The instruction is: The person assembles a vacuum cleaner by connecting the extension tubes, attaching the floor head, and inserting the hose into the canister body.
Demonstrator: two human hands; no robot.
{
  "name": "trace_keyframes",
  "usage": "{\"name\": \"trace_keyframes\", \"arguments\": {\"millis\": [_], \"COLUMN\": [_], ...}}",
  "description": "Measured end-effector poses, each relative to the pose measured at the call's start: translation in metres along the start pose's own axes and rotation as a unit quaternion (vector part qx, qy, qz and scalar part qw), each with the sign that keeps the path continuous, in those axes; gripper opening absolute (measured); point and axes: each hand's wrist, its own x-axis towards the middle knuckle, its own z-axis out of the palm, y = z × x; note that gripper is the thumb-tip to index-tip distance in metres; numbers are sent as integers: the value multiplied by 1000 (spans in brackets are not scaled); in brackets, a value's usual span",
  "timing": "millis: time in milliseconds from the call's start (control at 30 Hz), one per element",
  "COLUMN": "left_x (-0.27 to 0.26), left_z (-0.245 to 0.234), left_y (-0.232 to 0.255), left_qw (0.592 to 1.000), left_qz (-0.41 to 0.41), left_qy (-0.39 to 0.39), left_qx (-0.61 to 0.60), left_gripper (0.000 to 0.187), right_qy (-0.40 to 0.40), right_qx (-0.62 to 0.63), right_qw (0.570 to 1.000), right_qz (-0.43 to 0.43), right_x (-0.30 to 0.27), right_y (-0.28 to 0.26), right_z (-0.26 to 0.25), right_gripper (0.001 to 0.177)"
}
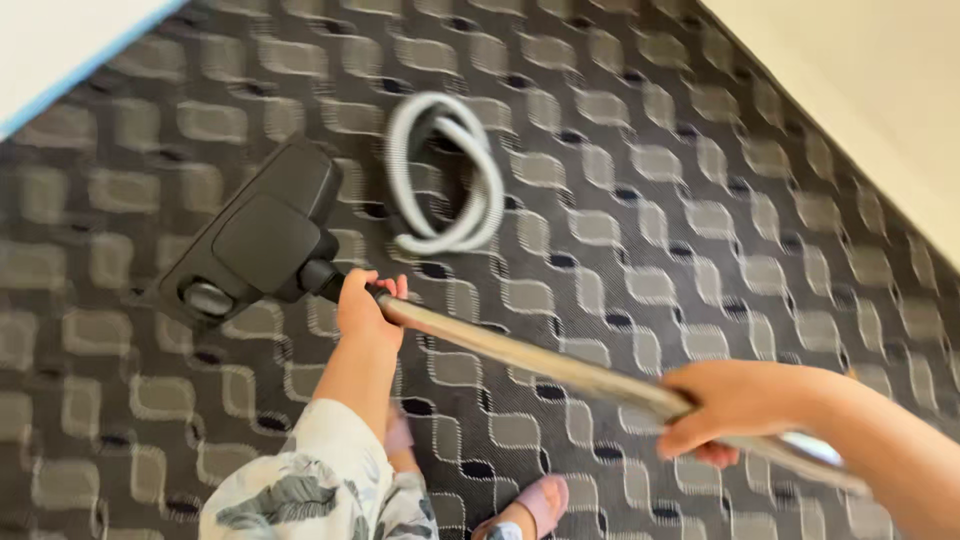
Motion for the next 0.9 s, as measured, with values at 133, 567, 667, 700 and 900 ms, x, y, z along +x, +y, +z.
{"name": "trace_keyframes", "arguments": {"millis": [133,567,667,700,900], "left_x": [-34,-148,-127,-121,-68], "left_z": [-6,56,60,60,83], "left_y": [78,288,343,363,458], "left_qw": [980,524,544,591,735], "left_qz": [-2,539,483,468,379], "left_qy": [107,-139,-29,-9,83], "left_qx": [168,645,685,656,556], "left_gripper": [43,37,30,30,31], "right_qy": [237,360,366,362,454], "right_qx": [-232,-676,-685,-612,-265], "right_qw": [943,546,377,327,614], "right_qz": [2,-340,-504,-623,-588], "right_x": [-6,54,38,32,49], "right_y": [-89,-522,-599,-618,-701], "right_z": [-14,29,54,59,46], "right_gripper": [30,6,19,19,46]}}
